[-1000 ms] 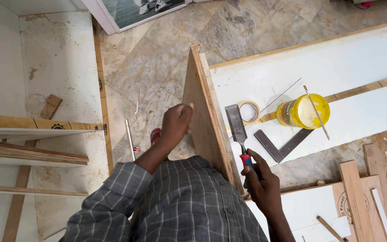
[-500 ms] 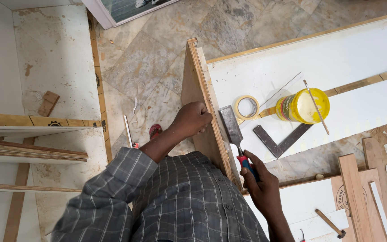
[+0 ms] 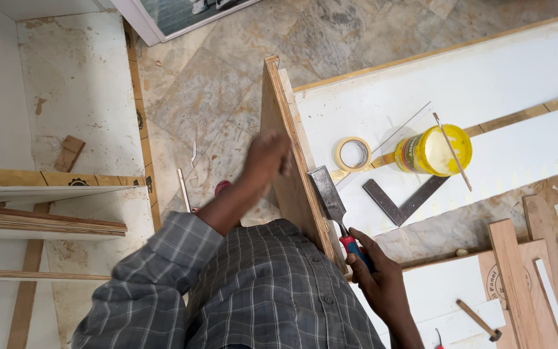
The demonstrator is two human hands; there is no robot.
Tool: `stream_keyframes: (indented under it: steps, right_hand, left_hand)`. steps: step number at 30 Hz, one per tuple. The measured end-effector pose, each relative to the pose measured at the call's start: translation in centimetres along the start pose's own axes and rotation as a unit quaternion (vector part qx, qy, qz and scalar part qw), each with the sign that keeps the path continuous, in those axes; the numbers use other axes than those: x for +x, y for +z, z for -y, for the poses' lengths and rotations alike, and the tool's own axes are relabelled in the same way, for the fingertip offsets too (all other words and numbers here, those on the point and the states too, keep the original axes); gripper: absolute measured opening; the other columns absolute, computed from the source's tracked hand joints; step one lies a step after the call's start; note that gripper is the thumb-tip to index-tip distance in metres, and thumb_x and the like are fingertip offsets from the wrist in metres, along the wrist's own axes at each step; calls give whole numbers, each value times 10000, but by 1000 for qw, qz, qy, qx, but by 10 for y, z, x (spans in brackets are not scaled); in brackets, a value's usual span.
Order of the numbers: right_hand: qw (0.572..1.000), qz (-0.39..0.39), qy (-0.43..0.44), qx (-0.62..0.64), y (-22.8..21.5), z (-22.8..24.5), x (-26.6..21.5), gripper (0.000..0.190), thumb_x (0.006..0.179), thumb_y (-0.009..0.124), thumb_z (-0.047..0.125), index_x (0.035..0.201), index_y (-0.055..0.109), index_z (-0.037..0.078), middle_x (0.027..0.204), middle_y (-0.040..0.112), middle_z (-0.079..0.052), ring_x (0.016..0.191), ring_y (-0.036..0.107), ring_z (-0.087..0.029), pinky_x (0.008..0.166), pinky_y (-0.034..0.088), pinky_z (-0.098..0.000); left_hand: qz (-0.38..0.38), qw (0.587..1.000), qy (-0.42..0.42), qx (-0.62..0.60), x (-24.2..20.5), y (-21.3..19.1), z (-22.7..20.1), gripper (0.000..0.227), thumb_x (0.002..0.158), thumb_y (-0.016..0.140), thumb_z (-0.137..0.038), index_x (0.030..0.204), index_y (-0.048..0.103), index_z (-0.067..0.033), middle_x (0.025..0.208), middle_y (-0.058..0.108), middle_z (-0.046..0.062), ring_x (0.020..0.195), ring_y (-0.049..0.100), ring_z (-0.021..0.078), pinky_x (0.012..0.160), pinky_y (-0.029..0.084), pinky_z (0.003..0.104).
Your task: The person uses a metal scraper to remove material from the edge of a wooden board. They repeatedly scrape along the edge and wipe away debris with their hand.
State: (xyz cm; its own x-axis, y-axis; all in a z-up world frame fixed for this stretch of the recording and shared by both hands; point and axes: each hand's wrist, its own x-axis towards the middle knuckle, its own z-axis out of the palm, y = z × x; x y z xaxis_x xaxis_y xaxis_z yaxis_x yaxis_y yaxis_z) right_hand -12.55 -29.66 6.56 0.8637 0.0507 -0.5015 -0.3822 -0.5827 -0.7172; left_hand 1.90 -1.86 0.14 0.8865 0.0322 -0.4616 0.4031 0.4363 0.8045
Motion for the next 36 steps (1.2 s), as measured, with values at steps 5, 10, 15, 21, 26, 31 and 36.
stream_keyframes:
  steps: [5, 10, 15, 21, 26, 31, 36]
  right_hand:
    - [999, 30, 30, -20, -4, 5, 2, 527, 931, 645, 294, 1444, 582, 187, 748, 734, -86, 604, 713, -141, 584, 567, -304]
    - [998, 47, 29, -25, -4, 18, 0, 525, 935, 649, 281, 1446, 579, 188, 716, 722, -77, 585, 634, -130, 563, 535, -306]
    - [996, 52, 57, -50, -4, 28, 2, 518, 940, 638, 286, 1449, 575, 211, 702, 716, -72, 567, 629, -134, 555, 529, -305]
    - [995, 60, 57, -53, -8, 33, -3, 526, 941, 625, 269, 1463, 570, 220, 697, 729, -60, 552, 605, -137, 544, 520, -308]
    - [994, 55, 51, -82, -5, 34, 0, 490, 954, 621, 279, 1440, 581, 223, 686, 715, -69, 554, 626, -133, 548, 525, -308]
    - [995, 42, 14, -89, -2, 32, -1, 493, 958, 606, 304, 1441, 564, 217, 693, 725, -42, 575, 665, -114, 563, 543, -297]
    - [993, 46, 43, -96, -1, 35, 1, 498, 969, 602, 289, 1463, 570, 231, 667, 705, -95, 579, 656, -149, 573, 537, -314]
  left_hand:
    - [-24, 991, 129, 12, 15, -30, -49, 250, 1006, 526, -171, 776, 565, -83, 643, 575, 17, 504, 512, 89, 453, 457, 250]
    - [-31, 964, 147, 219, -7, -44, -21, 282, 996, 660, -301, 882, 603, -50, 762, 660, 61, 639, 648, 111, 566, 571, 268]
    - [106, 962, -25, 251, -33, -32, 35, 335, 952, 696, -378, 975, 647, -47, 834, 725, 100, 689, 708, 143, 611, 615, 279]
    - [121, 978, -23, 166, -46, -4, 60, 326, 978, 679, -343, 919, 631, -26, 793, 721, 95, 686, 710, 131, 609, 609, 286]
    - [90, 982, 25, 163, -53, -1, 58, 308, 990, 671, -323, 910, 621, -30, 770, 698, 69, 659, 679, 106, 587, 582, 271]
    - [81, 984, 8, 157, -49, 2, 61, 301, 986, 682, -309, 904, 625, -25, 756, 693, 68, 635, 652, 101, 566, 558, 266]
    - [71, 989, 29, 123, -47, 1, 64, 298, 994, 682, -301, 896, 606, -31, 760, 681, 65, 644, 642, 95, 579, 557, 263]
